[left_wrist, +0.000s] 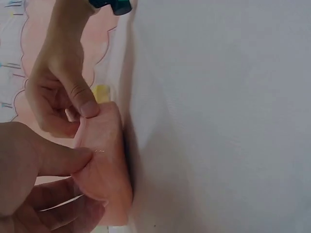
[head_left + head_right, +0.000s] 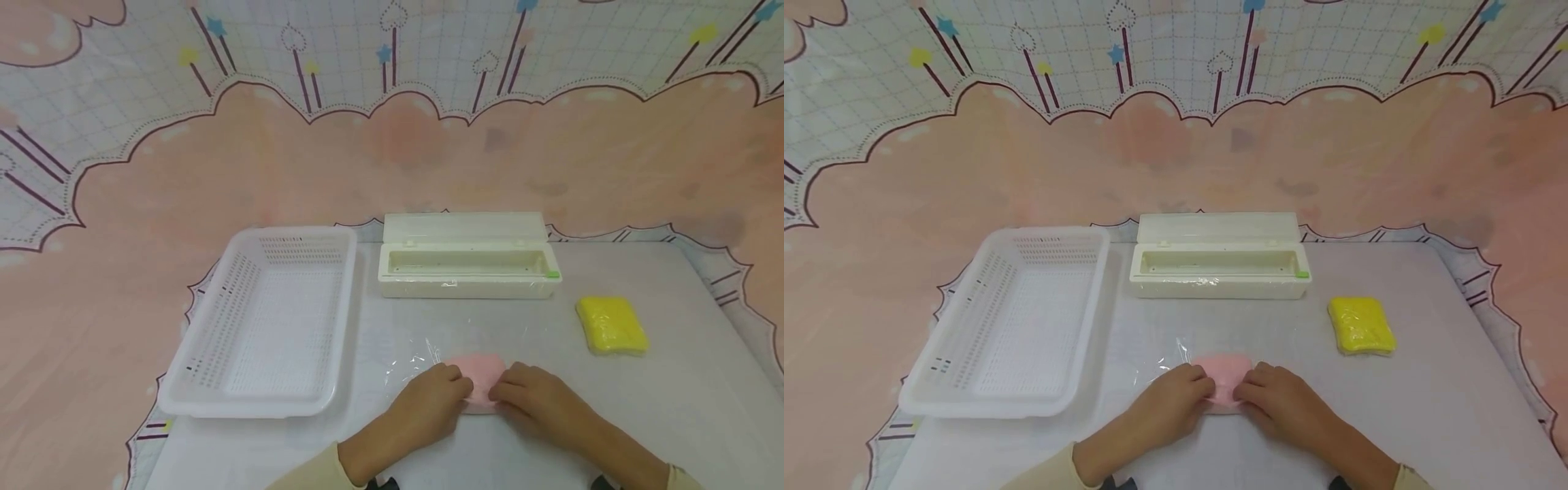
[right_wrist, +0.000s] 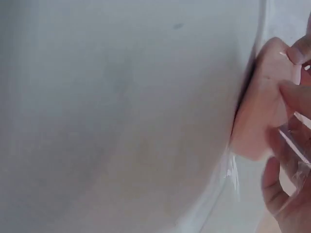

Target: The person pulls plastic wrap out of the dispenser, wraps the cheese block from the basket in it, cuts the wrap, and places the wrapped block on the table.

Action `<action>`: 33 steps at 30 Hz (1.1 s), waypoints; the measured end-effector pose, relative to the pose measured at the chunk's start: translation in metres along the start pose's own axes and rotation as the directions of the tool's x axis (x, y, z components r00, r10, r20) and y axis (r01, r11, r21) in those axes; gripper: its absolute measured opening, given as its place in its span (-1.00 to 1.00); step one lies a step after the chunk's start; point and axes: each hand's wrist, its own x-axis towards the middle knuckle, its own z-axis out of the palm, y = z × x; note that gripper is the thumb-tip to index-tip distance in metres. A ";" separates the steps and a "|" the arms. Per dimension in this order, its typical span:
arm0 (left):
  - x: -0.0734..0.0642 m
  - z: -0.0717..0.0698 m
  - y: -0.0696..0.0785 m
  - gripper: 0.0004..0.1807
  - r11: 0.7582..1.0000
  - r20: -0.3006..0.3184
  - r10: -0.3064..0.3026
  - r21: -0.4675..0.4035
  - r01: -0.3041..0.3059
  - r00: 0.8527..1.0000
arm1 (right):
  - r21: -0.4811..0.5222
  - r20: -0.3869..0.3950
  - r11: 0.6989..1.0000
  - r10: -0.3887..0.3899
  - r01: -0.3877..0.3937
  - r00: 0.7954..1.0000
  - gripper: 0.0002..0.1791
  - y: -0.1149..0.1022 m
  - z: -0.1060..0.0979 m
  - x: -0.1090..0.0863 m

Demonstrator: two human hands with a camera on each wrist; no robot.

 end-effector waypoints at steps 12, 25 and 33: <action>0.024 -0.009 -0.031 -0.96 0.857 0.131 -0.183 -0.464 0.224 0.974 | 0.203 0.176 0.918 0.309 -0.342 0.934 -0.80 0.011 -0.016 0.021; 0.053 -0.021 -0.045 -0.74 0.924 0.025 -0.274 -0.271 0.271 0.961 | 0.422 0.340 0.727 0.427 -0.542 0.838 -0.82 0.056 -0.025 0.065; 0.055 -0.024 -0.052 -0.76 0.968 0.058 -0.178 -0.168 0.185 0.982 | 0.410 0.278 0.747 0.445 -0.524 0.851 -0.75 0.063 -0.032 0.074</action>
